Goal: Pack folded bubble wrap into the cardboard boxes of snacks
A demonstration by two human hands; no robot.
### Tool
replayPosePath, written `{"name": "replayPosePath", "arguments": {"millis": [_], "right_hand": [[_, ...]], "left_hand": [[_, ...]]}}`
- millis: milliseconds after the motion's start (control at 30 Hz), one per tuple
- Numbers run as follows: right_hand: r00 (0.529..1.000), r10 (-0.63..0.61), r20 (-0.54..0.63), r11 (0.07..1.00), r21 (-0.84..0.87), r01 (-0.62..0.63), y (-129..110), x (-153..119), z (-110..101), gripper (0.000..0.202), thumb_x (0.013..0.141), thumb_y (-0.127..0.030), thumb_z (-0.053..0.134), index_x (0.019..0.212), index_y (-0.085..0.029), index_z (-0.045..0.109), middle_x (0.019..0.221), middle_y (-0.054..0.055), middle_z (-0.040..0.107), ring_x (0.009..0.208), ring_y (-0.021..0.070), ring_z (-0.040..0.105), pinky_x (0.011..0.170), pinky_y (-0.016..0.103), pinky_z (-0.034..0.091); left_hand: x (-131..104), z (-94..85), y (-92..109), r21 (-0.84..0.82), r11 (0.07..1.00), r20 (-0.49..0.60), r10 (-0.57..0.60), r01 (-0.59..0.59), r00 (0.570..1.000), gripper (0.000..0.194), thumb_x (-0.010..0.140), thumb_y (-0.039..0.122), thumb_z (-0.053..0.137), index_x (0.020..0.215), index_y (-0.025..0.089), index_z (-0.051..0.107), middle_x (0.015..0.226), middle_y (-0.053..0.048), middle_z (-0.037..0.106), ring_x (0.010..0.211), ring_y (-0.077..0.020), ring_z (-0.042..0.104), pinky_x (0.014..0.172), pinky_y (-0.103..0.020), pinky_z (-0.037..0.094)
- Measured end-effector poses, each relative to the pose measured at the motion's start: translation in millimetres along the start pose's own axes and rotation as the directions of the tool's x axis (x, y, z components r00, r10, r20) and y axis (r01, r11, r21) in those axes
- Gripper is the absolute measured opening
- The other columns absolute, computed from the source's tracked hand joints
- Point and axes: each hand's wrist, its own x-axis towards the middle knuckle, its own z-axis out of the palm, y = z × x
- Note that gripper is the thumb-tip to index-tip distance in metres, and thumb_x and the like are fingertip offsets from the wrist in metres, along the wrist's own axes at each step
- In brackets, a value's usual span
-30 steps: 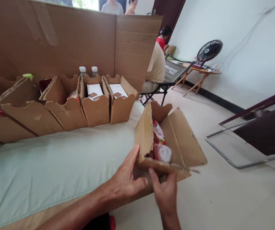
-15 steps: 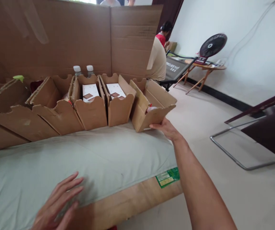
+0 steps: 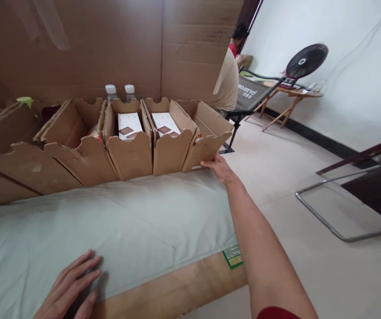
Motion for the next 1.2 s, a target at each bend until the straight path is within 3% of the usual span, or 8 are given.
{"name": "replayPosePath", "arguments": {"millis": [200,367,567,667,767,900,1033,1200], "right_hand": [[0.973,-0.069,-0.221,0.985,-0.170,0.031,5.5,-27.2,18.2,0.052,0.062,-0.052,0.081,0.102,-0.022,0.066,0.109,0.010,0.077,0.111,0.0326,0.068,0.101,0.055,0.052],[0.898,-0.240,-0.369,0.923,-0.374,0.093,-30.5,-75.6,37.4,0.051,0.074,-0.044,0.073,0.118,-0.018,0.065,0.106,0.012,0.074,0.107,0.0317,0.066,0.102,0.055,0.049],[0.925,-0.380,0.004,0.723,-0.622,0.300,-111.3,-61.2,97.2,0.064,0.085,-0.026,0.063,0.148,-0.026,0.052,0.092,0.003,0.076,0.075,0.0216,0.067,0.082,0.039,0.053],[0.949,-0.305,0.077,0.627,-0.734,0.261,-133.2,-36.4,114.3,0.035,0.079,-0.023,0.066,0.114,-0.023,0.074,0.078,0.003,0.074,0.078,0.0259,0.069,0.080,0.039,0.051],[0.946,-0.310,0.092,0.602,-0.751,0.270,-139.9,-40.9,115.0,0.008,0.079,-0.027,0.065,0.080,-0.024,0.073,0.071,0.004,0.074,0.075,0.0266,0.069,0.075,0.037,0.050],[0.931,-0.355,0.082,0.621,-0.724,0.301,-138.1,-102.6,99.5,0.015,0.082,-0.035,0.060,0.082,-0.026,0.072,0.075,0.002,0.076,0.069,0.0237,0.069,0.068,0.035,0.051],[0.956,-0.293,0.016,0.691,-0.688,0.223,-147.0,-214.4,93.1,0.019,0.084,-0.042,0.063,0.086,-0.027,0.075,0.073,0.002,0.077,0.064,0.0232,0.071,0.063,0.034,0.055],[0.961,-0.153,0.229,0.817,-0.518,0.254,-184.1,-345.4,95.1,0.030,0.082,-0.053,0.072,0.108,-0.039,0.078,0.083,0.002,0.080,0.072,0.0270,0.076,0.066,0.040,0.065]], "left_hand": [[2.6,-0.8,7.9,-0.039,0.990,-0.043,-0.139,0.138,0.989,0.031,0.091,0.019,0.061,0.120,0.023,0.070,0.124,-0.010,0.075,0.129,-0.0275,0.064,0.097,-0.038,0.063],[3.5,7.0,16.5,-0.122,0.977,-0.116,-0.191,0.176,0.975,0.028,0.091,0.018,0.060,0.117,0.024,0.071,0.122,-0.010,0.075,0.129,-0.0270,0.065,0.098,-0.038,0.062],[6.8,5.1,20.3,-0.158,0.962,-0.128,-0.244,0.223,0.961,0.026,0.092,0.018,0.058,0.114,0.022,0.072,0.121,-0.013,0.074,0.128,-0.0291,0.064,0.100,-0.044,0.061],[12.6,-0.6,19.5,-0.133,0.979,-0.152,-0.174,0.154,0.973,0.027,0.088,0.015,0.061,0.112,0.021,0.071,0.118,-0.013,0.075,0.123,-0.0281,0.067,0.093,-0.042,0.064],[16.5,-1.9,20.9,-0.155,0.975,-0.230,-0.194,0.161,0.953,0.026,0.088,0.012,0.059,0.110,0.021,0.070,0.114,-0.013,0.076,0.121,-0.0272,0.068,0.091,-0.042,0.065],[16.5,3.1,23.3,-0.219,0.956,-0.267,-0.252,0.196,0.930,0.026,0.088,0.012,0.057,0.108,0.021,0.070,0.114,-0.012,0.075,0.121,-0.0275,0.067,0.091,-0.045,0.064],[15.0,4.3,23.2,-0.249,0.946,-0.271,-0.272,0.206,0.923,0.024,0.089,0.014,0.056,0.107,0.021,0.071,0.115,-0.012,0.074,0.120,-0.0287,0.067,0.091,-0.049,0.063],[11.6,-9.6,28.5,-0.269,0.941,-0.225,-0.268,0.204,0.937,0.023,0.092,0.017,0.058,0.111,0.022,0.070,0.121,-0.013,0.072,0.124,-0.0301,0.065,0.097,-0.053,0.060]]}}
